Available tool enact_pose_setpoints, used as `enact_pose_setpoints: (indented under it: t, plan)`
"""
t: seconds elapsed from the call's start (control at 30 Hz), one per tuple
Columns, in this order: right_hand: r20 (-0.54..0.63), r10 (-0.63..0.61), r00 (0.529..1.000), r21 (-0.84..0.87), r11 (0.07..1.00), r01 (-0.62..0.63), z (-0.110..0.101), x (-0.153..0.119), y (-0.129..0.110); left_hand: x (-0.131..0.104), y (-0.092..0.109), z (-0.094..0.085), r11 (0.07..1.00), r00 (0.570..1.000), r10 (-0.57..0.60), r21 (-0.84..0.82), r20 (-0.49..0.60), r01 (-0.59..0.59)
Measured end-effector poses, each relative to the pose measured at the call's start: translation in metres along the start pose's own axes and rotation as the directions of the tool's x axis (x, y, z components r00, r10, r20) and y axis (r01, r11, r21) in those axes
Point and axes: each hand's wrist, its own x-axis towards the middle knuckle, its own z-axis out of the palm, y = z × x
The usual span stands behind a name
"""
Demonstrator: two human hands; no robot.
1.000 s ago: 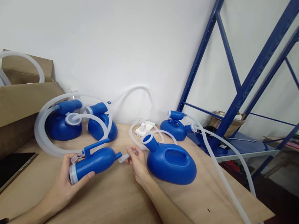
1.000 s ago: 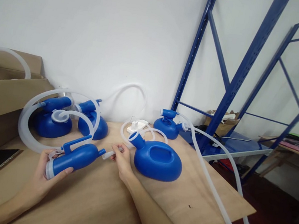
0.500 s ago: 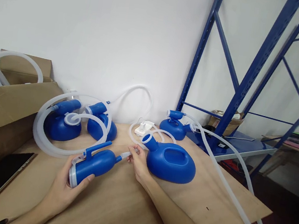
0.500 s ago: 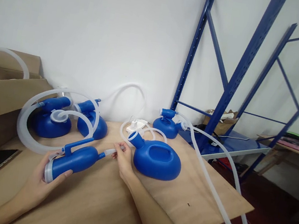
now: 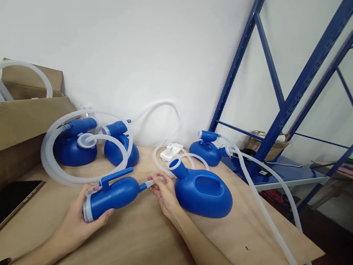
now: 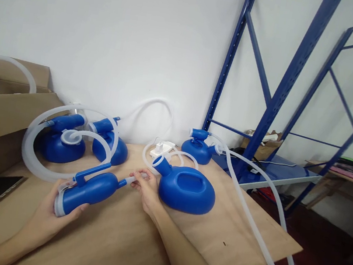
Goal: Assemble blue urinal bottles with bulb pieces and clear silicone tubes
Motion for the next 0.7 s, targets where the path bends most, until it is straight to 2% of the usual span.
enact_pose_setpoints:
  t: [0.17, 0.33, 0.53, 0.7]
  plan:
    - [0.066, 0.014, 0.998, -0.097, 0.995, -0.008, 0.001, 0.002, 0.004, 0.003, 0.004, -0.001, 1.000, 1.000, -0.026, -0.017, -0.004, 0.026]
    - [0.086, -0.051, 0.995, -0.169, 0.983, 0.065, -0.001, 0.005, 0.003, 0.002, 0.008, 0.000, 0.997, 0.997, -0.077, -0.026, -0.016, 0.077]
    - [0.066, -0.120, 0.991, -0.211, 0.968, 0.132, -0.001, 0.006, 0.002, 0.003, 0.012, 0.000, 0.999, 0.999, -0.035, 0.031, 0.020, 0.034]
    - [0.045, -0.130, 0.990, -0.215, 0.967, 0.137, 0.004, 0.001, 0.000, 0.005, 0.014, -0.001, 1.000, 1.000, 0.008, -0.026, -0.017, -0.009]
